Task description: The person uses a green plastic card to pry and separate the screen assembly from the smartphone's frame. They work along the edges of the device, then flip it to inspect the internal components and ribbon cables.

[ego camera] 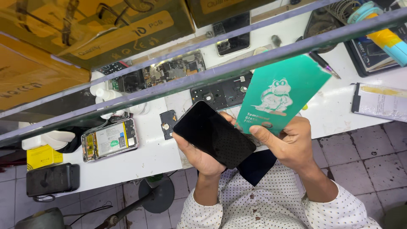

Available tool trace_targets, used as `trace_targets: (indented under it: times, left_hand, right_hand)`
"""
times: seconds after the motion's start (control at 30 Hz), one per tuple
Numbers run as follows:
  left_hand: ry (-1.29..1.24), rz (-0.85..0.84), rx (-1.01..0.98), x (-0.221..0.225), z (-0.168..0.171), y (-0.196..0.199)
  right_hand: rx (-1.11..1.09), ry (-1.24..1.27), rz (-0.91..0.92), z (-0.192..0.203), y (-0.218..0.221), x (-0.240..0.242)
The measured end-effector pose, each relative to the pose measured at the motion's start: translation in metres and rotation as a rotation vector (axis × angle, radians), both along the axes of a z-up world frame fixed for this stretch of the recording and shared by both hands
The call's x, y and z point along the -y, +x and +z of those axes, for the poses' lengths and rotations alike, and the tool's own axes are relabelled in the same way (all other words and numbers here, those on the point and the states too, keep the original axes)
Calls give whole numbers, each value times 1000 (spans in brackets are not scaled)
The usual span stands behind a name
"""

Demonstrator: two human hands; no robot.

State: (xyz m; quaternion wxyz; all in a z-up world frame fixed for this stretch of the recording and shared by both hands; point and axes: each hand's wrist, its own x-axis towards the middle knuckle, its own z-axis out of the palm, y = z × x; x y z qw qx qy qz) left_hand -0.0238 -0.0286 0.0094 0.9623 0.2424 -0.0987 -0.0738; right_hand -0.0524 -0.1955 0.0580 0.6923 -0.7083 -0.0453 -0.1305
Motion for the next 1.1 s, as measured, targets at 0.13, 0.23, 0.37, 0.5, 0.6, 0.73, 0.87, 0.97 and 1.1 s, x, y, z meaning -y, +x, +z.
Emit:
trace_targets:
  times: [0.13,0.23,0.37,0.5,0.6,0.73,0.87,0.97,1.1]
  left_hand:
    - [-48,-73,16,-1,-3,0]
    - [-58,-95,41,-3,-1,0]
    - [-170,-178,-51,-10,5,3]
    - [-178,-228,-179,-11,7,0]
    - [-153,-217,-140,-11,9,0]
    - [-163,-224,-141,-12,9,-1]
    - [-145,-252,-137,-12,9,-2]
    - [-175,-279,-136,-12,11,0]
    - [-253,-319,-177,-12,13,2]
  right_hand:
    - [-27,47,37,-6,-5,2]
    - [-136,21,-18,-19,-12,-1]
    - [-155,-80,-2,-33,-24,2]
    - [-187,-137,21,-36,-36,10]
    - [-172,45,71,-32,-36,10]
    - [-276,70,1,-29,-36,12]
    - [-164,64,-27,-34,-39,16]
    - [-119,92,-109,-38,-42,14]
    - [-98,106,-87,-39,-46,13]
